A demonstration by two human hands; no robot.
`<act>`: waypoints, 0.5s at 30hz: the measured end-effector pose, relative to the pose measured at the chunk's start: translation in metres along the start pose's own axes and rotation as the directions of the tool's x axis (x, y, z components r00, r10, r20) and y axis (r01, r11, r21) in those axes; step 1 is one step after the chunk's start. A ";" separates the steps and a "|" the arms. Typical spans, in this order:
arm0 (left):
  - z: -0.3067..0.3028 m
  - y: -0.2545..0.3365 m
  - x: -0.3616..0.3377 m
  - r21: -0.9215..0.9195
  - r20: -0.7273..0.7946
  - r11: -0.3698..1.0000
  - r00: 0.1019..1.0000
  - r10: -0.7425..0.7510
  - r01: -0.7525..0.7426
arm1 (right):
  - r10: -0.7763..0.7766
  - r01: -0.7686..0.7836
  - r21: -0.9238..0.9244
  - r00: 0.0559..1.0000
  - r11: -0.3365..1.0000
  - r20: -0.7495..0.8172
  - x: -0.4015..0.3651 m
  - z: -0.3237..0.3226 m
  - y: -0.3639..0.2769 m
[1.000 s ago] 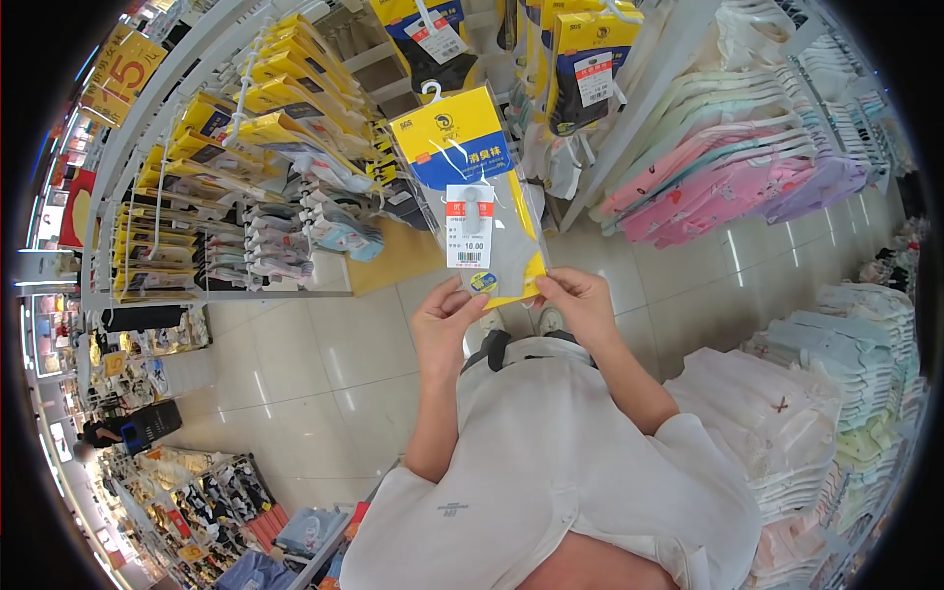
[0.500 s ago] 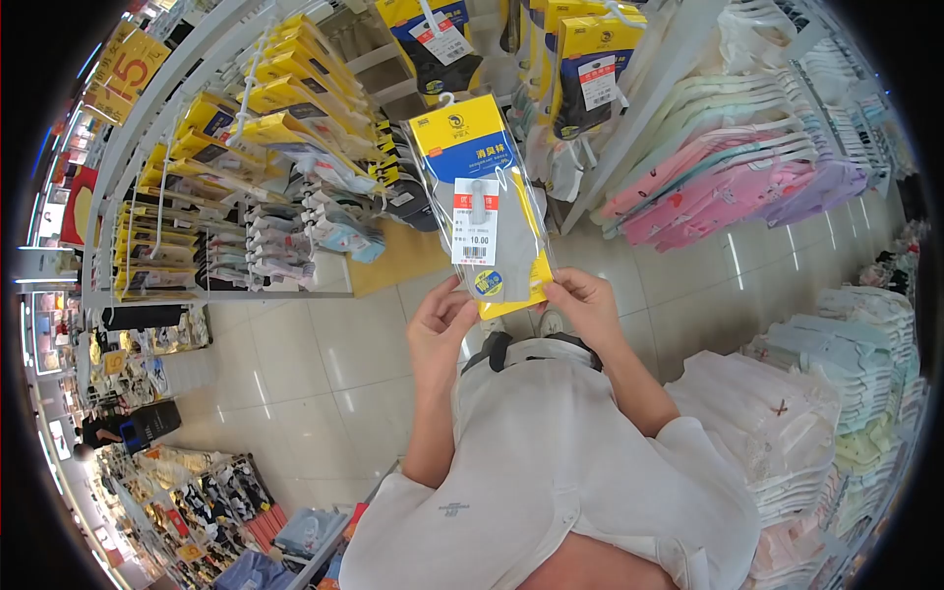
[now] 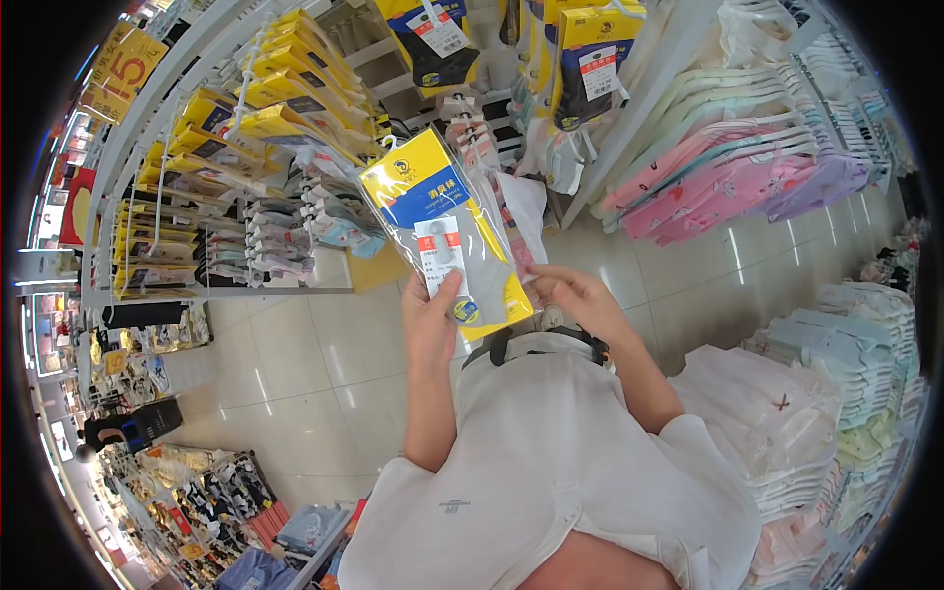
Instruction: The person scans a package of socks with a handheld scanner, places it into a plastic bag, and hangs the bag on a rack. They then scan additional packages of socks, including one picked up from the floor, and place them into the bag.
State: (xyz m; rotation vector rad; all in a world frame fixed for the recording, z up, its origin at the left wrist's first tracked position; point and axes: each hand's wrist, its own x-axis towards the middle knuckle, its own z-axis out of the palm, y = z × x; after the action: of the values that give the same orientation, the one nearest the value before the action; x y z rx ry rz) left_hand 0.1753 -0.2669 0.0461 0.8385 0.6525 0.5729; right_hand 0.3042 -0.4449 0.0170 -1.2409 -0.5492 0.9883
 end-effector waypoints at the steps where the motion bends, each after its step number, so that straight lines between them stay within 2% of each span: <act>1: 0.000 0.001 0.000 -0.003 0.003 1.000 1.000 -0.005 0.005 | -0.013 0.013 0.026 1.000 1.000 -0.004 0.003 -0.003 0.001; 3: 0.002 0.000 -0.001 0.025 0.040 0.999 0.999 -0.026 0.025 | -0.039 0.039 0.079 0.999 0.996 -0.010 0.009 -0.007 0.001; 6: 0.010 -0.004 -0.007 0.131 0.067 0.989 0.995 -0.078 0.069 | -0.091 0.090 -0.009 0.994 0.996 -0.060 0.018 0.002 -0.009; 7: 0.013 -0.005 -0.008 0.175 0.072 0.981 0.993 -0.096 0.082 | -0.060 0.060 0.001 0.996 0.998 -0.069 0.021 0.006 -0.014; 12: 0.019 -0.011 -0.011 0.157 0.133 0.984 0.986 -0.105 0.084 | 0.061 -0.059 0.021 0.990 0.998 -0.123 0.033 0.017 -0.029; 15: 0.014 -0.010 -0.011 0.122 0.130 0.984 0.981 -0.143 0.128 | 0.045 -0.052 -0.048 0.989 0.997 -0.143 0.032 0.013 -0.023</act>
State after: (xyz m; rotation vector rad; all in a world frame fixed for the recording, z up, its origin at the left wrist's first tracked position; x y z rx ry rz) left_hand 0.1802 -0.2867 0.0481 0.9231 0.6141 0.3535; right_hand 0.3169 -0.4105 0.0373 -1.3645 -0.4374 0.9229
